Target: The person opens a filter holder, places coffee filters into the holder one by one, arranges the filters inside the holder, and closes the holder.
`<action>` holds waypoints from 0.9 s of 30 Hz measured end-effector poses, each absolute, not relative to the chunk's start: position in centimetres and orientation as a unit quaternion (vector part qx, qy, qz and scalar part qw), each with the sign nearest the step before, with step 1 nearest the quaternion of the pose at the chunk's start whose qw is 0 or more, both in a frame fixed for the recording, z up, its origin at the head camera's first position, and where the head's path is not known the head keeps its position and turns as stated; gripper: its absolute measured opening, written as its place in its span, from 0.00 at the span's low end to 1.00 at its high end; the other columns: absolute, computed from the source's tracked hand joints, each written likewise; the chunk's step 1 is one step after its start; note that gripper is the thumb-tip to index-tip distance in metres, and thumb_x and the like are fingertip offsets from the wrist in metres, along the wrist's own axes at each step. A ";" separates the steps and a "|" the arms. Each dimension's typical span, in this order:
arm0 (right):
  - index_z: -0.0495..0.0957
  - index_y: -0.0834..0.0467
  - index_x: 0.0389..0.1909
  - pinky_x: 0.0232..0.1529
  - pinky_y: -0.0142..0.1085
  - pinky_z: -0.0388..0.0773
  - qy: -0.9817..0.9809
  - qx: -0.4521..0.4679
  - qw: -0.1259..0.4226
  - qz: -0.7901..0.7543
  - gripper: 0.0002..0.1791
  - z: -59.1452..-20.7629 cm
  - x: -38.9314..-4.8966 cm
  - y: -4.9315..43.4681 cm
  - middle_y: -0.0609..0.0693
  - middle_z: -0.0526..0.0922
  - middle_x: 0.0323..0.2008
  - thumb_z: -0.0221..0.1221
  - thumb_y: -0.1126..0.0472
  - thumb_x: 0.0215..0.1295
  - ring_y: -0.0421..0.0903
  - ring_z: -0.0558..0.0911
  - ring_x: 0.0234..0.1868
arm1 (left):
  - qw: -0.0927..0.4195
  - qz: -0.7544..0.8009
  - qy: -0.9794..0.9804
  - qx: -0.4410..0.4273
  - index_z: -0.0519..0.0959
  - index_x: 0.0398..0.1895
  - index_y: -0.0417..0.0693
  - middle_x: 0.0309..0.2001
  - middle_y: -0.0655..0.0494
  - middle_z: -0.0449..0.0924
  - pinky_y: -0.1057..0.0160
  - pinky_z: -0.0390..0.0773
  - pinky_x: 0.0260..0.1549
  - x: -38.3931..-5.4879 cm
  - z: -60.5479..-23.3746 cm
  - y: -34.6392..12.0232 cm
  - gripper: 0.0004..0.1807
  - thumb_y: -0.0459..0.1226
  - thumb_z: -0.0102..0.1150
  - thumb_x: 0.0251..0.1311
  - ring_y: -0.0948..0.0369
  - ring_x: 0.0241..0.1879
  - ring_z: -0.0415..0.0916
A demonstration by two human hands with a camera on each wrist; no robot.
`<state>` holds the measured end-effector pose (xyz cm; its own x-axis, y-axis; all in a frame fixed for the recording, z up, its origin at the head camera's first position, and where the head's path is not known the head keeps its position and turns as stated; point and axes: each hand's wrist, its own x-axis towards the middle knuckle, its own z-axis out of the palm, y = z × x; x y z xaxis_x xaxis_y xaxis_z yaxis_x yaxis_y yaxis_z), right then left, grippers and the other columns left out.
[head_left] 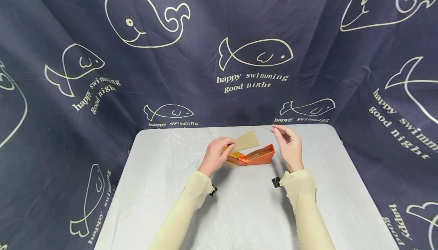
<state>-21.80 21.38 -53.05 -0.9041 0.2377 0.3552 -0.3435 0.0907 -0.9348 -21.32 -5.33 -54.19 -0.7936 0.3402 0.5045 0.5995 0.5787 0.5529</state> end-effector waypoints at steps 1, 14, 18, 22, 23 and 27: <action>0.82 0.73 0.53 0.49 0.23 0.78 -0.702 0.020 0.216 0.679 0.13 -53.6 -21.9 21.7 0.48 0.90 0.39 0.59 0.69 0.74 0.33 0.85 0.42 | 0.178 -0.366 -0.872 -0.273 0.87 0.45 0.48 0.43 0.57 0.89 0.58 0.80 0.50 -21.4 -54.2 -5.2 0.06 0.36 0.63 0.71 0.59 0.43 0.84; 0.76 0.71 0.63 0.55 0.21 0.76 -0.730 -0.051 0.102 0.674 0.22 -58.7 -21.7 22.5 0.70 0.80 0.61 0.49 0.58 0.83 0.34 0.82 0.51 | 0.181 -0.301 -0.889 -0.294 0.88 0.47 0.50 0.42 0.59 0.91 0.60 0.77 0.43 -22.4 -54.7 -3.4 0.08 0.38 0.63 0.70 0.61 0.38 0.82; 0.76 0.68 0.65 0.55 0.21 0.75 -0.749 -0.060 0.065 0.657 0.22 -59.7 -21.4 22.4 0.68 0.80 0.62 0.48 0.57 0.83 0.33 0.81 0.52 | 0.172 -0.289 -0.896 -0.290 0.88 0.47 0.51 0.41 0.60 0.90 0.60 0.77 0.42 -22.5 -55.0 -2.9 0.08 0.38 0.63 0.71 0.61 0.37 0.81; 0.77 0.65 0.66 0.56 0.23 0.75 -0.764 -0.066 0.044 0.641 0.22 -60.4 -21.3 22.3 0.66 0.81 0.62 0.49 0.56 0.83 0.36 0.80 0.55 | 0.164 -0.275 -0.905 -0.281 0.88 0.47 0.52 0.40 0.61 0.90 0.60 0.76 0.42 -22.5 -55.5 -2.2 0.08 0.39 0.62 0.71 0.62 0.37 0.81; 0.77 0.65 0.65 0.57 0.24 0.75 -0.766 -0.068 0.042 0.638 0.22 -60.5 -21.2 22.3 0.65 0.81 0.62 0.48 0.56 0.83 0.36 0.80 0.55 | 0.164 -0.269 -0.907 -0.280 0.88 0.47 0.53 0.41 0.61 0.90 0.61 0.76 0.42 -22.5 -55.6 -2.0 0.08 0.39 0.62 0.71 0.62 0.37 0.81; 0.77 0.64 0.65 0.59 0.26 0.75 -0.773 -0.078 0.043 0.628 0.22 -60.6 -21.0 22.3 0.64 0.80 0.63 0.48 0.56 0.83 0.31 0.78 0.54 | 0.161 -0.252 -0.913 -0.277 0.88 0.47 0.54 0.41 0.63 0.91 0.62 0.75 0.40 -22.5 -56.0 -1.2 0.08 0.40 0.62 0.72 0.63 0.36 0.81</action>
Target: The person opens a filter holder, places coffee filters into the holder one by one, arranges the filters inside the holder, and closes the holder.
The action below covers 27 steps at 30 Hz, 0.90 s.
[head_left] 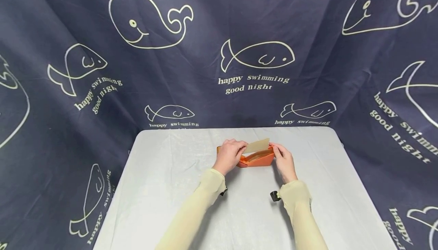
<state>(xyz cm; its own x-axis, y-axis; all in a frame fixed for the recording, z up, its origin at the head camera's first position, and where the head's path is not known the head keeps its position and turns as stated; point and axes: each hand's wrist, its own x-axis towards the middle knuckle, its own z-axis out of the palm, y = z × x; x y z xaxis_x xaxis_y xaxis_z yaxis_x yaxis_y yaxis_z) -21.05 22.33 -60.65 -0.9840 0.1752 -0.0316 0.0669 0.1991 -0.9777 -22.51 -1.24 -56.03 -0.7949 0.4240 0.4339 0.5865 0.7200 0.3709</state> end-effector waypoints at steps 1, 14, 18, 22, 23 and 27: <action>0.77 0.64 0.65 0.59 0.27 0.75 -0.774 -0.082 0.043 0.626 0.22 -60.7 -21.0 22.4 0.64 0.80 0.63 0.48 0.55 0.83 0.30 0.77 0.53 | 0.161 -0.248 -0.914 -0.276 0.88 0.47 0.55 0.41 0.63 0.91 0.62 0.74 0.39 -22.5 -56.2 -1.0 0.08 0.41 0.62 0.72 0.63 0.35 0.81; 0.73 0.67 0.68 0.68 0.36 0.69 -0.753 -0.104 0.023 0.649 0.24 -61.1 -20.7 22.1 0.64 0.75 0.68 0.45 0.54 0.85 0.45 0.73 0.64 | 0.154 -0.191 -0.934 -0.258 0.89 0.47 0.59 0.40 0.67 0.90 0.65 0.76 0.38 -22.5 -57.8 1.0 0.07 0.42 0.63 0.71 0.65 0.35 0.82; 0.71 0.68 0.69 0.66 0.33 0.68 -0.751 -0.105 0.023 0.651 0.25 -61.1 -20.5 22.0 0.66 0.74 0.68 0.43 0.54 0.85 0.48 0.72 0.66 | 0.147 -0.176 -0.938 -0.260 0.89 0.46 0.59 0.40 0.68 0.90 0.66 0.76 0.37 -22.6 -58.3 1.3 0.07 0.42 0.64 0.71 0.66 0.35 0.81; 0.72 0.68 0.68 0.68 0.35 0.66 -0.753 -0.098 0.025 0.650 0.25 -61.3 -20.5 21.9 0.66 0.74 0.67 0.42 0.54 0.85 0.49 0.71 0.68 | 0.139 -0.166 -0.940 -0.262 0.88 0.45 0.60 0.38 0.68 0.90 0.67 0.75 0.36 -22.6 -58.7 1.5 0.06 0.42 0.64 0.71 0.66 0.34 0.81; 0.72 0.67 0.68 0.69 0.36 0.66 -0.754 -0.096 0.026 0.650 0.25 -61.3 -20.5 21.8 0.66 0.75 0.67 0.42 0.54 0.85 0.48 0.71 0.68 | 0.138 -0.163 -0.941 -0.262 0.88 0.45 0.60 0.38 0.68 0.90 0.67 0.75 0.36 -22.6 -58.7 1.6 0.06 0.42 0.64 0.71 0.66 0.33 0.81; 0.73 0.66 0.67 0.73 0.42 0.65 -0.752 -0.087 0.031 0.653 0.25 -61.5 -20.7 21.7 0.63 0.75 0.67 0.42 0.53 0.85 0.47 0.71 0.68 | 0.139 -0.146 -0.946 -0.255 0.88 0.43 0.61 0.35 0.67 0.89 0.67 0.74 0.35 -22.4 -58.9 1.8 0.05 0.41 0.64 0.70 0.65 0.32 0.80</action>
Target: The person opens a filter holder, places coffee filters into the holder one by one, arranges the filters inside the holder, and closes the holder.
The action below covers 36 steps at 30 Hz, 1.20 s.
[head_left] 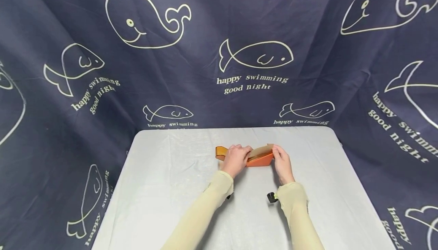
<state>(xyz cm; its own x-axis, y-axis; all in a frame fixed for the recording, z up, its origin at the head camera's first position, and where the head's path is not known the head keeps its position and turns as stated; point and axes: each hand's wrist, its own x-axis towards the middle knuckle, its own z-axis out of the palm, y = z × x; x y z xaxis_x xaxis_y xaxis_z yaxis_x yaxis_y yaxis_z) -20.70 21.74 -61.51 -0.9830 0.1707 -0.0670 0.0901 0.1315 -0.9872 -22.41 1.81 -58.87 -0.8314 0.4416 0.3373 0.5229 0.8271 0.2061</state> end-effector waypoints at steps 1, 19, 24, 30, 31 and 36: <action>0.74 0.65 0.67 0.73 0.43 0.65 -0.751 -0.085 0.031 0.654 0.25 -61.5 -20.7 21.7 0.63 0.76 0.67 0.42 0.52 0.85 0.47 0.71 0.69 | 0.139 -0.142 -0.947 -0.252 0.88 0.43 0.61 0.34 0.67 0.89 0.66 0.73 0.35 -22.4 -58.9 1.9 0.05 0.41 0.65 0.70 0.64 0.32 0.80; 0.74 0.66 0.67 0.73 0.51 0.65 -0.737 -0.079 0.037 0.670 0.24 -61.8 -20.9 21.8 0.68 0.77 0.64 0.44 0.54 0.85 0.53 0.74 0.66 | 0.115 -0.046 -0.964 -0.236 0.83 0.37 0.58 0.33 0.65 0.89 0.65 0.75 0.34 -21.9 -59.8 3.0 0.02 0.40 0.63 0.69 0.63 0.34 0.82; 0.74 0.66 0.67 0.74 0.51 0.64 -0.737 -0.080 0.034 0.670 0.24 -61.8 -20.9 21.8 0.69 0.77 0.63 0.44 0.54 0.85 0.54 0.74 0.65 | 0.127 -0.033 -0.959 -0.253 0.86 0.39 0.57 0.35 0.64 0.87 0.65 0.81 0.39 -22.0 -60.5 3.3 0.06 0.35 0.69 0.61 0.64 0.36 0.84; 0.73 0.65 0.68 0.75 0.51 0.63 -0.741 -0.082 0.023 0.666 0.25 -61.7 -20.8 21.8 0.68 0.77 0.64 0.43 0.53 0.85 0.55 0.73 0.68 | 0.129 0.001 -0.960 -0.248 0.89 0.43 0.59 0.38 0.65 0.88 0.65 0.81 0.38 -21.8 -61.3 3.7 0.10 0.35 0.69 0.61 0.65 0.37 0.85; 0.73 0.65 0.68 0.75 0.51 0.63 -0.743 -0.082 0.023 0.664 0.25 -61.6 -20.8 21.9 0.68 0.77 0.65 0.43 0.52 0.85 0.56 0.73 0.68 | 0.129 0.007 -0.961 -0.246 0.89 0.44 0.60 0.39 0.65 0.88 0.65 0.80 0.38 -21.7 -61.4 3.7 0.11 0.35 0.69 0.61 0.65 0.37 0.84; 0.73 0.64 0.69 0.74 0.50 0.64 -0.744 -0.079 0.023 0.663 0.26 -61.6 -20.7 21.8 0.68 0.77 0.65 0.44 0.51 0.85 0.55 0.73 0.68 | 0.129 0.023 -0.963 -0.237 0.89 0.43 0.62 0.40 0.67 0.89 0.65 0.78 0.35 -21.5 -61.7 3.9 0.11 0.35 0.68 0.62 0.65 0.37 0.84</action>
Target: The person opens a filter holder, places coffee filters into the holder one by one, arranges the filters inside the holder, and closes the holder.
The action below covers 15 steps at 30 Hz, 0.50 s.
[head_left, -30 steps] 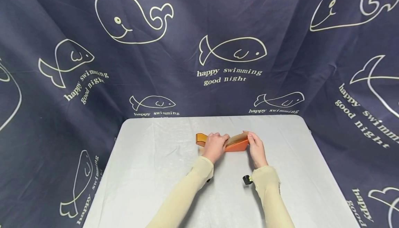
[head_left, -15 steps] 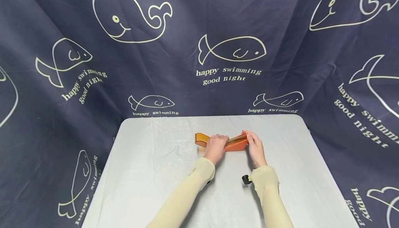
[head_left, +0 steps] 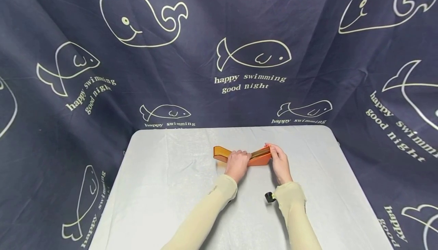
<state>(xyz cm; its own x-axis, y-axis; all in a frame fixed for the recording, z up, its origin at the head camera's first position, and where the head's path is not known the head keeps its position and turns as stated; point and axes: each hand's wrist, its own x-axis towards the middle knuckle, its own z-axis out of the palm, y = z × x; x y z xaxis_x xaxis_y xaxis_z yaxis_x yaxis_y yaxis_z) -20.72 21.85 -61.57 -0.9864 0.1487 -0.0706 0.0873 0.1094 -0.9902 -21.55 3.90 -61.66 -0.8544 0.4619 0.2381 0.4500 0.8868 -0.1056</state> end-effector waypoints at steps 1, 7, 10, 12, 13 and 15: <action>0.73 0.64 0.69 0.74 0.49 0.64 -0.745 -0.079 0.022 0.662 0.26 -61.6 -20.7 21.8 0.67 0.77 0.65 0.44 0.51 0.85 0.55 0.73 0.68 | 0.129 0.025 -0.963 -0.235 0.89 0.43 0.62 0.39 0.67 0.89 0.66 0.77 0.35 -21.5 -61.7 3.9 0.10 0.36 0.68 0.62 0.65 0.37 0.84; 0.72 0.63 0.70 0.75 0.48 0.62 -0.749 -0.080 0.010 0.658 0.26 -61.3 -20.6 21.8 0.65 0.76 0.67 0.42 0.51 0.85 0.54 0.71 0.71 | 0.122 0.038 -0.963 -0.239 0.88 0.45 0.62 0.40 0.67 0.89 0.64 0.79 0.41 -21.4 -61.8 3.9 0.11 0.37 0.66 0.65 0.65 0.39 0.84; 0.71 0.63 0.71 0.76 0.48 0.62 -0.748 -0.082 0.004 0.659 0.26 -60.9 -20.5 21.8 0.66 0.75 0.67 0.42 0.52 0.85 0.54 0.71 0.72 | 0.120 0.032 -0.962 -0.244 0.88 0.47 0.61 0.41 0.66 0.89 0.63 0.80 0.43 -21.4 -61.6 3.8 0.11 0.37 0.67 0.64 0.64 0.41 0.84; 0.71 0.63 0.71 0.76 0.48 0.62 -0.748 -0.082 0.003 0.659 0.26 -60.9 -20.5 21.9 0.66 0.75 0.68 0.42 0.53 0.86 0.54 0.70 0.72 | 0.117 0.018 -0.962 -0.246 0.87 0.49 0.60 0.43 0.66 0.89 0.62 0.80 0.46 -21.4 -61.6 3.6 0.12 0.38 0.68 0.64 0.64 0.42 0.84; 0.71 0.63 0.71 0.76 0.48 0.62 -0.748 -0.082 0.004 0.659 0.26 -60.9 -20.5 21.9 0.66 0.75 0.67 0.42 0.53 0.85 0.55 0.71 0.72 | 0.119 0.010 -0.962 -0.246 0.87 0.49 0.60 0.43 0.66 0.89 0.62 0.80 0.46 -21.3 -61.5 3.5 0.11 0.39 0.68 0.64 0.63 0.42 0.84; 0.71 0.64 0.71 0.76 0.49 0.62 -0.749 -0.082 0.008 0.658 0.25 -61.0 -20.6 21.9 0.66 0.75 0.67 0.42 0.53 0.85 0.55 0.71 0.72 | 0.126 -0.008 -0.960 -0.249 0.86 0.50 0.59 0.43 0.65 0.89 0.62 0.80 0.46 -21.2 -61.2 3.3 0.11 0.41 0.68 0.64 0.62 0.43 0.84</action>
<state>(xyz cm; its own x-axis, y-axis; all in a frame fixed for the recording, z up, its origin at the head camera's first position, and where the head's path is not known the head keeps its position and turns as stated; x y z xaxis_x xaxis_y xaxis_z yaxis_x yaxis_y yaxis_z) -20.57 21.86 -61.01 -0.9864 0.1338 -0.0952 0.1116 0.1209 -0.9864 -21.20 3.29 -61.20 -0.8445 0.4756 0.2463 0.4795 0.8762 -0.0477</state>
